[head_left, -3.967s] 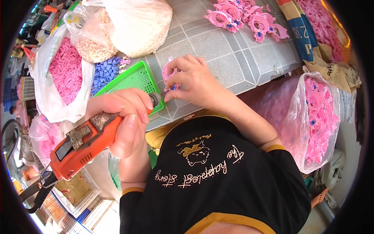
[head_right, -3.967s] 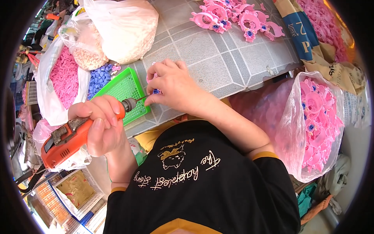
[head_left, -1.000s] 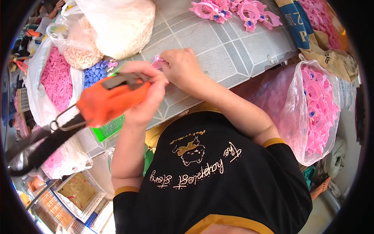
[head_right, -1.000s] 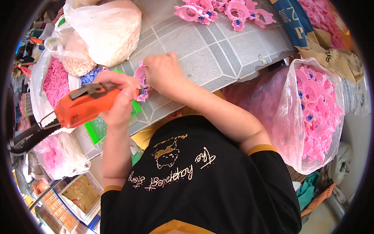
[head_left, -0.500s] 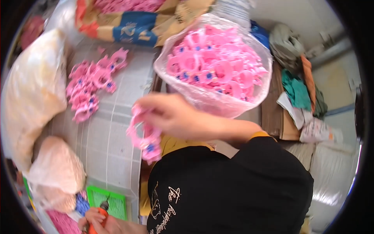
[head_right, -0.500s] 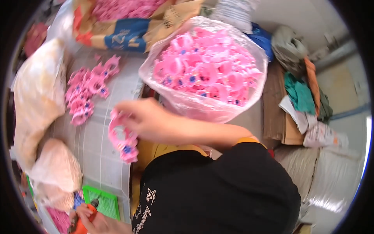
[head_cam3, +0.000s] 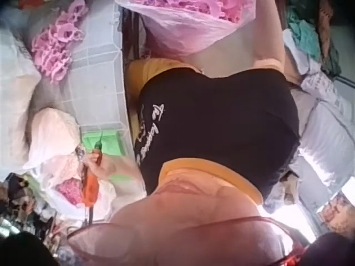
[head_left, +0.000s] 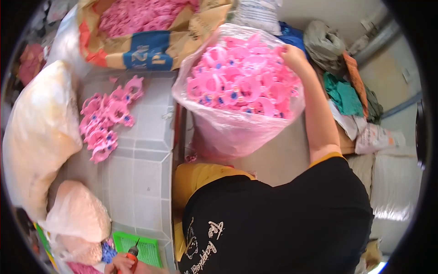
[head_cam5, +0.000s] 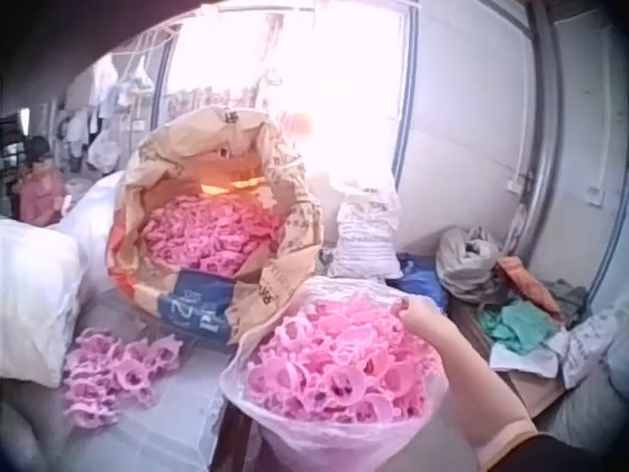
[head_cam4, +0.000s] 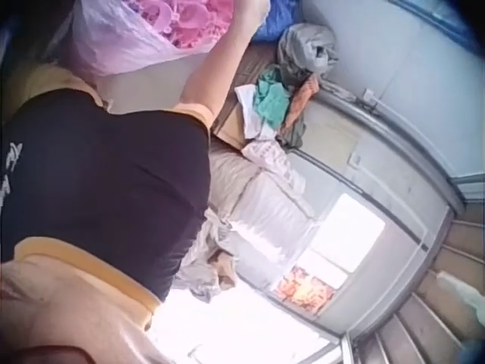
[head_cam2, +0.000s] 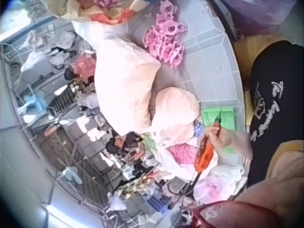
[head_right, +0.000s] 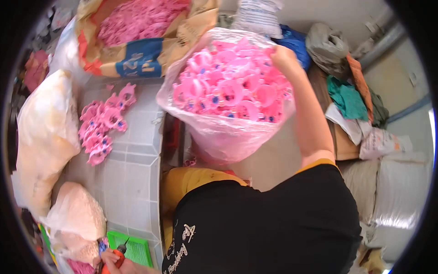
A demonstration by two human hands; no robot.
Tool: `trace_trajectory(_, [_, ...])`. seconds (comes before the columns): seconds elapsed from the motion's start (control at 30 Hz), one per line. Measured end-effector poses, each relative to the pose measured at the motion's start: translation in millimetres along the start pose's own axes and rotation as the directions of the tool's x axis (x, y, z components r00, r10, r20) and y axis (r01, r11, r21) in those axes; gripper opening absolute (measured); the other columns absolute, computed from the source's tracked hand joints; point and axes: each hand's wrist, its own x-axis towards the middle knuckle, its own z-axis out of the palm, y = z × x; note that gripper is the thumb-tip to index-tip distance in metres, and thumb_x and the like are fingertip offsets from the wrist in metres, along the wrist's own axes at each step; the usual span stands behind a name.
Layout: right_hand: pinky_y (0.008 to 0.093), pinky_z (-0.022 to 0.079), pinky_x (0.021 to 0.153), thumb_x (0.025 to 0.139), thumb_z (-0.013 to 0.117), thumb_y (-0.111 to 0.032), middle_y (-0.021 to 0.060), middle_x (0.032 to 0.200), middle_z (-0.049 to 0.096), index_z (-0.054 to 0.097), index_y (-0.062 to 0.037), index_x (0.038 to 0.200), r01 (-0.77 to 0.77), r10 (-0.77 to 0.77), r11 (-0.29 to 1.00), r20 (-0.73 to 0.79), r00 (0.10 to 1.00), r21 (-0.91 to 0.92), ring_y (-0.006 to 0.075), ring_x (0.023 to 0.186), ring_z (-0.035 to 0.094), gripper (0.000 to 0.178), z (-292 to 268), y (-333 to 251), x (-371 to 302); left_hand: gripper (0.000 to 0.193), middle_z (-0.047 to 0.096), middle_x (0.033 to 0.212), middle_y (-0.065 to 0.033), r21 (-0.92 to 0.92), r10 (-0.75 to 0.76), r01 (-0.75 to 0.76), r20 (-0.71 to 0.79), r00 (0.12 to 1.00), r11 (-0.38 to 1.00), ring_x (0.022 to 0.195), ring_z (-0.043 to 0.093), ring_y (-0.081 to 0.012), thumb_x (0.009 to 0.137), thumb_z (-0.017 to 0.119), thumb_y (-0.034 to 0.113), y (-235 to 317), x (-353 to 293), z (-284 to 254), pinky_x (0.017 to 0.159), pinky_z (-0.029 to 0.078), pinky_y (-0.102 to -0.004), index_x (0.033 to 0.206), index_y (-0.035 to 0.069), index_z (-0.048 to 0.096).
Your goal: Assembling small pink plastic toys using a hot glue gun to attach components.
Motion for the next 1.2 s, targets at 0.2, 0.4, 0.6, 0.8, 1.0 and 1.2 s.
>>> trace_trajectory(0.2, [0.0398,0.047,0.092,0.09,0.06,-0.005,0.0181,0.123,0.058,0.057,-0.0031,0.125,0.384,-0.385,0.906,-0.721,0.577,-0.176,0.0348,0.109,0.058,0.034,-69,-132,-132,0.025,0.045,0.061,-0.0068,0.028,-0.098,0.098,0.011,0.995,0.995,0.057,0.045,-0.0143,0.079,0.056,0.004,-9,2,-6,0.064,0.039,-0.0303,0.101,0.001,0.045])
trace_trajectory(0.4, [0.0371,0.051,0.085,0.08,0.069,0.001,0.0173,0.105,0.063,0.06,-0.0011,0.113,0.771,-0.636,0.289,-0.488,0.597,0.567,0.0332,0.096,0.063,0.035,8,-301,-240,0.029,0.044,0.061,-0.0043,0.038,-0.039,0.039,0.022,0.999,0.999,0.056,0.044,-0.0129,0.08,0.057,0.006,-7,-4,1,0.064,0.039,-0.0283,0.107,0.0,0.047])
trace_trajectory(0.6, [0.0448,0.051,0.085,0.085,0.064,-0.012,0.022,0.11,0.064,0.057,-0.0018,0.119,0.675,-0.549,0.503,-0.404,0.732,0.54,0.0393,0.102,0.062,0.036,150,-431,-185,0.028,0.045,0.061,-0.0038,0.095,-0.046,0.043,0.028,0.999,0.994,0.055,0.044,-0.0138,0.08,0.057,0.005,9,-14,-14,0.06,0.039,-0.0293,0.106,0.0,0.049])
trace_trajectory(0.8, [0.0451,0.051,0.084,0.082,0.064,-0.019,0.0188,0.105,0.068,0.063,-0.0067,0.112,0.716,-0.686,0.595,-0.234,0.689,0.365,0.0383,0.1,0.064,0.032,158,-443,-158,0.028,0.052,0.063,-0.0088,0.165,-0.041,0.069,-0.167,0.985,0.984,0.056,0.051,-0.02,0.077,0.053,-0.007,26,-14,-46,0.061,0.047,-0.035,0.104,-0.002,0.047])
trace_trajectory(1.0, [0.0354,0.05,0.073,0.083,0.071,-0.024,0.0139,0.089,0.068,0.064,-0.0044,0.111,0.635,-0.753,0.518,-0.047,0.656,0.573,0.0256,0.079,0.065,0.035,148,-420,-214,0.025,0.049,0.064,-0.007,0.22,-0.059,0.097,-0.172,0.983,0.971,0.055,0.047,-0.0166,0.079,0.051,-0.004,12,-19,-77,0.063,0.042,-0.0346,0.103,0.001,0.049])
trace_trajectory(1.2, [0.0314,0.046,0.063,0.086,0.07,-0.017,0.0108,0.077,0.062,0.062,-0.0036,0.108,0.357,-0.855,0.365,0.158,0.494,0.86,0.0185,0.067,0.058,0.027,157,-404,-291,0.027,0.051,0.064,-0.0083,0.228,-0.033,0.062,-0.131,0.991,0.972,0.056,0.048,-0.0174,0.079,0.052,-0.005,-2,-19,-89,0.064,0.043,-0.0353,0.105,0.001,0.048])
